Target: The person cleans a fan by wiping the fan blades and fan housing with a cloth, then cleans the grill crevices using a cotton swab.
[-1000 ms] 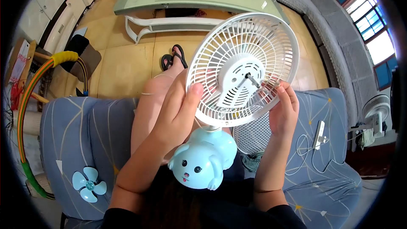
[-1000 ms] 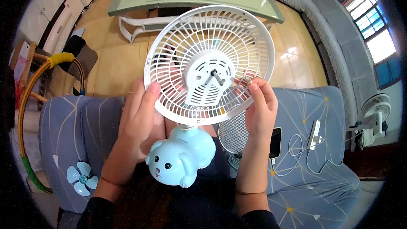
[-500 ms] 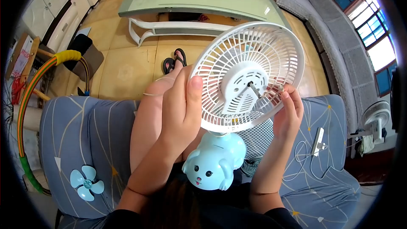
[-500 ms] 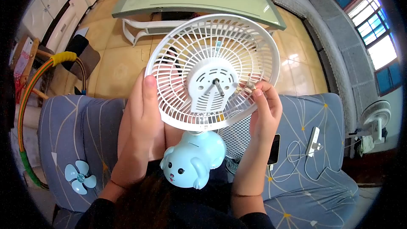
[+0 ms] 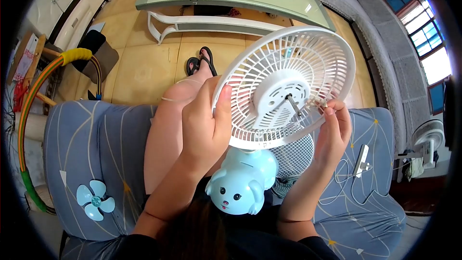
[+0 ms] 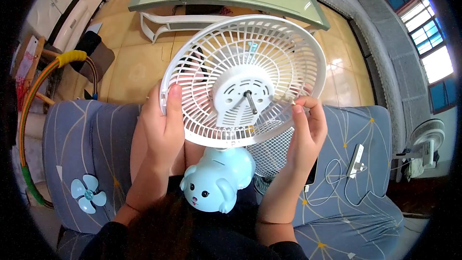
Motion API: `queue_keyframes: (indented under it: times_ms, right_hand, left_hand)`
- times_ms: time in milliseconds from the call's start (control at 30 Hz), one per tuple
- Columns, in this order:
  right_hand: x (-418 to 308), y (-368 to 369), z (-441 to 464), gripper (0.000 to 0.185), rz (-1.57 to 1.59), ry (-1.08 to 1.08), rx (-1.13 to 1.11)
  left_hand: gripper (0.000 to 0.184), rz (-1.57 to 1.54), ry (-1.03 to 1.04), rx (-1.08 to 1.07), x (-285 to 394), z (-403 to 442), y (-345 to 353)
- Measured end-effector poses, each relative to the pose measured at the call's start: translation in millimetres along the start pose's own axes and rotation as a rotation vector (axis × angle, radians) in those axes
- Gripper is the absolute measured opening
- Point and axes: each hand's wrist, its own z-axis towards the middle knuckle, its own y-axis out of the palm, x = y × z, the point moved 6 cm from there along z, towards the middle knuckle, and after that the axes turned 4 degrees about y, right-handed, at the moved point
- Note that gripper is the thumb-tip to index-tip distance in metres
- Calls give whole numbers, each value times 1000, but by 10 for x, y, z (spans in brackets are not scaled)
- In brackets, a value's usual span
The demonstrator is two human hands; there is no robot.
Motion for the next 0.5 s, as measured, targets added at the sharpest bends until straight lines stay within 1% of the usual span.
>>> queue_keyframes:
  times_ms: [133, 200, 233, 333, 367, 433, 467, 500]
  right_hand:
    - [-386, 103, -49, 5, -244, -296, 124]
    - [-544, 189, -128, 8, -358, -444, 210]
    - [-609, 235, -168, 8, -417, -493, 238]
    - [-763, 459, -297, 7, -464, -555, 241]
    - [-800, 535, -334, 8, -485, -613, 232]
    - [-803, 645, -406, 9, -453, -535, 72]
    - [-803, 703, -472, 10, -436, -495, -8]
    - [-773, 746, -551, 13, -358, -391, 10]
  left_hand:
    - [27, -8, -35, -1, -36, -12, -7]
    - [21, -15, 34, 23, -81, -8, -2]
    - [18, -17, 68, 35, -93, -8, -4]
    - [18, 5, 111, 17, 6, 4, 5]
    - [18, 3, 77, 2, 15, -4, 8]
    - [21, -3, 9, -28, 26, -35, 18]
    - [20, -6, 30, -25, 41, -38, 24]
    - [20, -8, 51, -22, 54, -38, 29]
